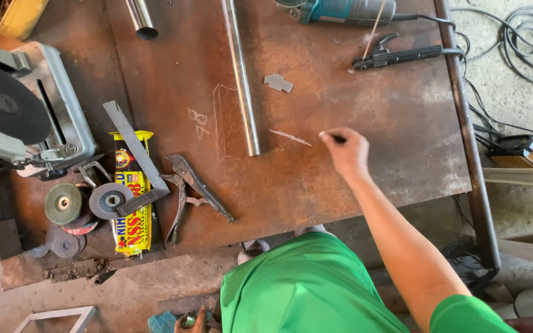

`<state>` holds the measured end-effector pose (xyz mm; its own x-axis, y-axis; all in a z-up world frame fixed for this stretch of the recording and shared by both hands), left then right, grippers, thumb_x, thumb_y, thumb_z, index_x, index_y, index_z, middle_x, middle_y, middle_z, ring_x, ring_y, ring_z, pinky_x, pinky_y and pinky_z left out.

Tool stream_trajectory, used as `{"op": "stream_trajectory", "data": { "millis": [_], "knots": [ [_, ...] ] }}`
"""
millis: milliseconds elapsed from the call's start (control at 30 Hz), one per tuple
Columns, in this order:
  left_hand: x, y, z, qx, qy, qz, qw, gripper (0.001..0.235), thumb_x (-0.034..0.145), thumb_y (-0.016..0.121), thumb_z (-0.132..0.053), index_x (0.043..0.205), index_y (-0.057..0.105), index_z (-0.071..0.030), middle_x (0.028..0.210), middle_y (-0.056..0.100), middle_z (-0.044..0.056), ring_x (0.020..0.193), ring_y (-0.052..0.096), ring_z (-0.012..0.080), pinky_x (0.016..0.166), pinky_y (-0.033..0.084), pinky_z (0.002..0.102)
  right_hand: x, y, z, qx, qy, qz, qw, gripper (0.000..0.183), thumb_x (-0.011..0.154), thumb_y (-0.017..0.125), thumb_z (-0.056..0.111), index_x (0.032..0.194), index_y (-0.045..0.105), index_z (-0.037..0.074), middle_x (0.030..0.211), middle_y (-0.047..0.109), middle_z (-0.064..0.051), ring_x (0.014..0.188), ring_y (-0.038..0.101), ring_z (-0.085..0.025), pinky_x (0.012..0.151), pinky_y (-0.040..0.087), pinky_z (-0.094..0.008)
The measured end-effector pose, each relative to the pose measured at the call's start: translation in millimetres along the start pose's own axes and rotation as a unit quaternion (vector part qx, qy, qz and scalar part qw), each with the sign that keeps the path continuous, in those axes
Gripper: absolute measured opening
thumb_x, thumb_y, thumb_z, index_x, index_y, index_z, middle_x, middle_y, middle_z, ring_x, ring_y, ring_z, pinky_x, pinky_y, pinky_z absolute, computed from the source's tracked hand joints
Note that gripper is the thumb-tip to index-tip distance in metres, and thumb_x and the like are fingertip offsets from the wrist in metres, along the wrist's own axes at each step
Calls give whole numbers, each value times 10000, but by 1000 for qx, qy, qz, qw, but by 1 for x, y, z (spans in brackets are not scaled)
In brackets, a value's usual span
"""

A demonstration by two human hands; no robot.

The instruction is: Drawing a technical diagram with chalk and measuring it with a tape measure on a metal workbench.

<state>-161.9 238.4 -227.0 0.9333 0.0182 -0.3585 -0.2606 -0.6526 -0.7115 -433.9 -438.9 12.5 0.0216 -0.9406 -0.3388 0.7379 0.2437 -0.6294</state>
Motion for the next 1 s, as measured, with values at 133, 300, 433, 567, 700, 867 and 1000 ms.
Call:
{"op": "stream_trajectory", "data": {
  "millis": [133,300,433,567,700,867,1000],
  "knots": [
    [10,-6,2,74,30,-14,997,526,696,953,-198,998,667,124,705,664,234,541,627,320,492,551,408,-4,-20,-24,86,-14,-72,994,62,924,785,114,959,770,66,855,739,13,737,611,-88,700,505,-233],
    [14,-9,7,71,79,-33,994,549,648,978,-224,932,676,135,720,676,254,569,635,305,518,554,388,-16,-8,-31,-1,-35,-42,998,166,894,785,174,1012,801,58,916,781,-47,742,673,-152,687,537,-274],
    [8,-8,-11,106,51,-28,993,604,643,971,-201,1011,688,186,771,694,299,606,665,338,528,567,409,-20,11,-27,-36,-141,-76,986,121,847,821,179,925,804,89,914,711,-60,790,619,-212,711,527,-323],
    [-1,-4,-22,19,51,-12,998,413,714,919,-84,893,615,131,656,618,246,487,582,294,426,506,384,-29,23,-19,0,-154,-66,986,93,836,803,129,909,794,73,887,715,-70,740,623,-196,668,520,-302],
    [-12,-8,-32,38,83,-13,996,419,716,936,-156,849,642,112,637,642,210,467,579,256,417,496,342,-28,29,-18,-18,-148,-48,988,109,843,797,144,924,793,71,885,690,-82,697,600,-196,654,514,-313],
    [-17,-7,-18,63,42,-6,997,557,704,936,-174,1033,650,173,675,652,279,469,607,314,412,509,376,-20,39,-14,-39,-181,-47,982,101,837,795,142,902,792,64,855,706,-75,734,605,-206,671,515,-326],
    [-19,-6,-8,60,36,8,997,514,713,939,-157,1032,652,127,724,678,260,549,652,320,471,551,377,-14,45,-4,-59,-190,-48,979,95,848,795,146,900,795,66,835,700,-62,747,595,-192,682,507,-319]
  ]
}}
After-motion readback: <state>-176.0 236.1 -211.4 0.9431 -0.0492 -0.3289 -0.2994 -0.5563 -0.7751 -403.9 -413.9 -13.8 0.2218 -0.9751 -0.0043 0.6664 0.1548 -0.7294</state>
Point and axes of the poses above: each hand's wrist, its own x-axis towards the middle knuckle, its own y-axis out of the palm, z = x × y, the point moved 6 cm from there along x, towards the middle knuckle
